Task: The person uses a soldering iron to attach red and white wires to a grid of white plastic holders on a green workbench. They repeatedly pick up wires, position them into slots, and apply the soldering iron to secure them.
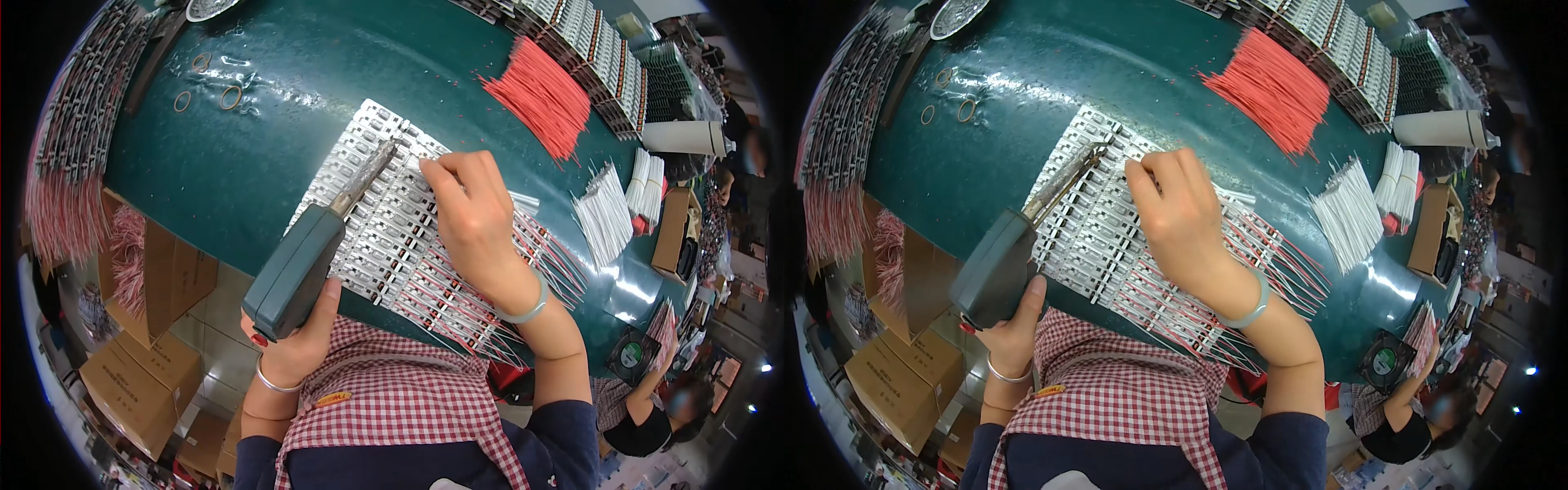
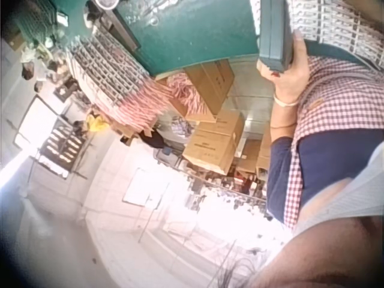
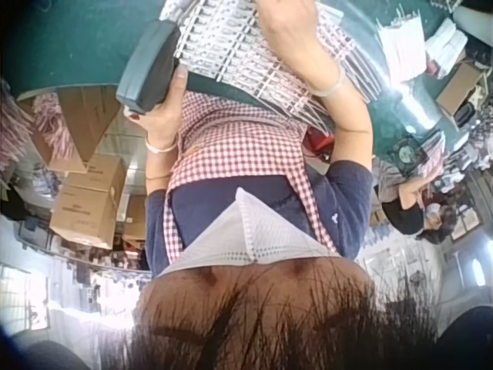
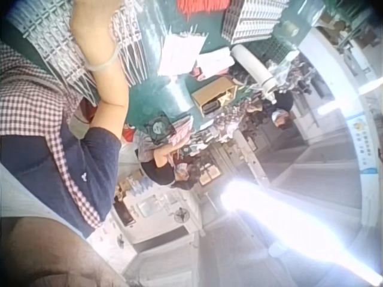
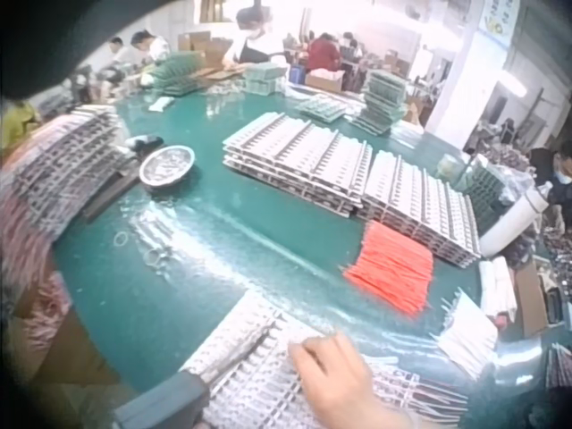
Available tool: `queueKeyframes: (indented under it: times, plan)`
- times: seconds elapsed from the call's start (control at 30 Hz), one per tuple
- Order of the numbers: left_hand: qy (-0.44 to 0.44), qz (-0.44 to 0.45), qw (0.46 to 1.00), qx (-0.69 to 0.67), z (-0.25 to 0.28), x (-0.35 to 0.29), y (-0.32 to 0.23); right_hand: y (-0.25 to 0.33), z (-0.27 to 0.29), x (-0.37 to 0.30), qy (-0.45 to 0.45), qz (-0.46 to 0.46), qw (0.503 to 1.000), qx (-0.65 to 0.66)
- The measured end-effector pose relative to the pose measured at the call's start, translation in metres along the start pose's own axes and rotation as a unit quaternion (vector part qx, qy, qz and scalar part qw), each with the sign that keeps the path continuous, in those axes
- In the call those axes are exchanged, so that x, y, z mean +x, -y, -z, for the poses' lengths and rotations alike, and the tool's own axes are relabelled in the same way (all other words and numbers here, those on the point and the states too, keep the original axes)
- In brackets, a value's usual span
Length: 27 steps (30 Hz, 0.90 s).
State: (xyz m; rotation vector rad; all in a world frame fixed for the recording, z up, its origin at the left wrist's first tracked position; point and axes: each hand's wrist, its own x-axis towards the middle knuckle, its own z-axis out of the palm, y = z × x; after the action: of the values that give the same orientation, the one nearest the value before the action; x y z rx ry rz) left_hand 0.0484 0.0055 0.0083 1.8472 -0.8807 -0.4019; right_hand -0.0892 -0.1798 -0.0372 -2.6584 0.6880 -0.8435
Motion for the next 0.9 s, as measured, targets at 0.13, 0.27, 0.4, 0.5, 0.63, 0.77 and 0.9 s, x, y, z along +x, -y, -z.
queueKeyframes:
  times: [0.13, 0.27, 0.4, 0.5, 0.63, 0.77, 0.9]
  plan:
    - [0.029, -0.008, 1.0, 0.001, 0.003, -0.001, 0.005, 0.002, -0.005, -0.006, 0.007, -0.002, 1.0, 0.022]
    - [0.06, -0.001, 0.998, 0.011, 0.005, -0.001, 0.006, 0.0, -0.009, -0.006, 0.003, -0.001, 1.0, 0.022]
    - [0.063, -0.007, 0.998, 0.0, 0.003, 0.0, 0.005, 0.002, -0.01, -0.005, 0.003, -0.001, 1.0, 0.018]
    - [0.068, -0.004, 0.998, -0.004, 0.002, 0.001, 0.004, 0.002, -0.012, -0.005, 0.001, 0.0, 1.0, 0.014]
    - [0.067, -0.014, 0.998, 0.004, 0.0, 0.0, 0.007, 0.003, -0.011, -0.003, 0.005, 0.001, 1.0, 0.009]
    - [0.074, -0.017, 0.997, 0.026, 0.0, -0.002, 0.006, 0.002, -0.012, -0.004, 0.008, 0.003, 1.0, 0.002]
    - [0.067, -0.048, 0.996, 0.045, 0.002, 0.0, 0.005, 0.003, -0.012, -0.004, 0.01, 0.003, 1.0, -0.003]
